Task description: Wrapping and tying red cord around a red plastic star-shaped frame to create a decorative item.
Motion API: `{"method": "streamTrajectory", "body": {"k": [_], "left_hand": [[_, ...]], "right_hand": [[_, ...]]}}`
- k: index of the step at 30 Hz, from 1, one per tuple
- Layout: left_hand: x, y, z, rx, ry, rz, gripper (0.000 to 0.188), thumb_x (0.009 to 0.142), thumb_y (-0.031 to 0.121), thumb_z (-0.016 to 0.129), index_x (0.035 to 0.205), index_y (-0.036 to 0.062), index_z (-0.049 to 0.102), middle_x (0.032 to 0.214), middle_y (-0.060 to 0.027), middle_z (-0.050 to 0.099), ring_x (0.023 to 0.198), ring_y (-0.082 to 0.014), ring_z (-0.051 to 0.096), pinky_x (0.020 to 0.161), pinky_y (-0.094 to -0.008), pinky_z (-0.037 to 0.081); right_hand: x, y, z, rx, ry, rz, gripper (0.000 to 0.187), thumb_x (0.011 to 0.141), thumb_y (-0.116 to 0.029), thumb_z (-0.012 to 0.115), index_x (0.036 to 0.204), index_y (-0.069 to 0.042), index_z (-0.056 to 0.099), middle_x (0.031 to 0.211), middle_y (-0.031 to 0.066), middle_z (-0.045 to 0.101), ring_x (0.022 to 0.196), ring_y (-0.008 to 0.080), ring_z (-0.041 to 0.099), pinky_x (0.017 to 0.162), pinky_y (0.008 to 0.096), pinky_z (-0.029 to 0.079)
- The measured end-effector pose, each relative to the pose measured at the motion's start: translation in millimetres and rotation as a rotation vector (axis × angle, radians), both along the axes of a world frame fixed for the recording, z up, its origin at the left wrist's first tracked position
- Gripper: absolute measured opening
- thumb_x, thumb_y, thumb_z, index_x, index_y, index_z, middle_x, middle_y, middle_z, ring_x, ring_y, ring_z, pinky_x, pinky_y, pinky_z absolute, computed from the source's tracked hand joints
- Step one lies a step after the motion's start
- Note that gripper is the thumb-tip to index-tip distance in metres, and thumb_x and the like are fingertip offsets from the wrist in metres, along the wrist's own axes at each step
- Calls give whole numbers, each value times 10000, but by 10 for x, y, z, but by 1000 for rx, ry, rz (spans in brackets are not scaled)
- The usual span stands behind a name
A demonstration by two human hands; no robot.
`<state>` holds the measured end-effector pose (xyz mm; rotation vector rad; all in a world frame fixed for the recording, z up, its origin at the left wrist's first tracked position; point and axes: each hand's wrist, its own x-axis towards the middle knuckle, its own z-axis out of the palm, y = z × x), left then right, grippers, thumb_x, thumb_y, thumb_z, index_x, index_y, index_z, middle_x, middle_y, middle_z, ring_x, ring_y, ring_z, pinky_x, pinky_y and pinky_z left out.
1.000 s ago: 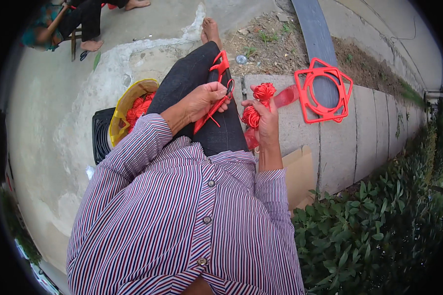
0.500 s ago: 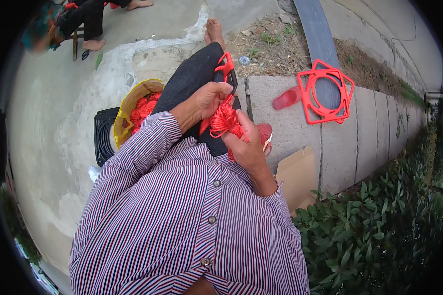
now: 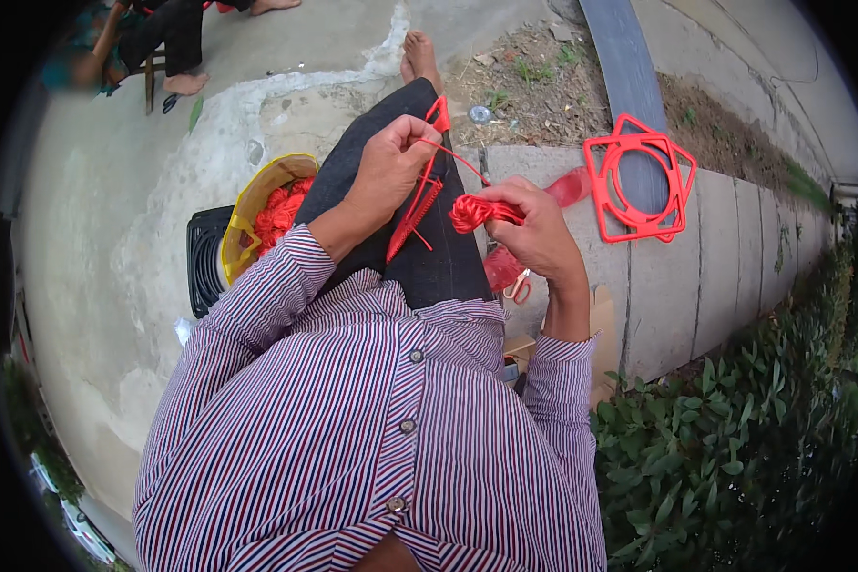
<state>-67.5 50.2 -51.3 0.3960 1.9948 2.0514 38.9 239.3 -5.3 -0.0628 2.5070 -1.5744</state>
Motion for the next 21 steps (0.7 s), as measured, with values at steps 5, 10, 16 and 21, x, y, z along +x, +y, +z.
{"method": "streamTrajectory", "body": {"k": [5, 10, 16, 21], "left_hand": [[-108, 10, -228, -255, -457, -245, 226, 940, 245, 485, 925, 45, 590, 638, -10, 541, 518, -107, 481, 494, -236, 378], [-248, -59, -204, -386, 208, 79, 220, 927, 239, 492, 807, 78, 580, 615, 7, 516, 442, -92, 406, 407, -270, 285], [-53, 54, 369, 195, -550, -214, 196, 906, 231, 508, 814, 84, 597, 709, 9, 576, 565, -65, 462, 474, -239, 331], [-69, 13, 112, -127, -282, -225, 202, 889, 255, 520, 832, 75, 592, 761, -37, 597, 611, -88, 516, 473, -242, 333]], "right_hand": [[-352, -323, -668, 166, 76, -185, 429, 726, -45, 670, 1142, 29, 595, 958, 81, 640, 888, 165, 610, 786, 282, 488], [-321, -404, -690, -163, 217, -371, 462, 745, -163, 723, 1154, -2, 584, 1154, 99, 564, 1029, 224, 583, 854, 343, 475], [-100, -411, -187, -498, 403, -462, 386, 883, -180, 633, 1209, -4, 525, 1282, 129, 503, 1162, 228, 501, 988, 343, 386], [514, 317, -36, -1517, 370, -373, 282, 922, -263, 545, 1097, -44, 520, 717, 17, 461, 616, 136, 457, 815, 357, 412]]}}
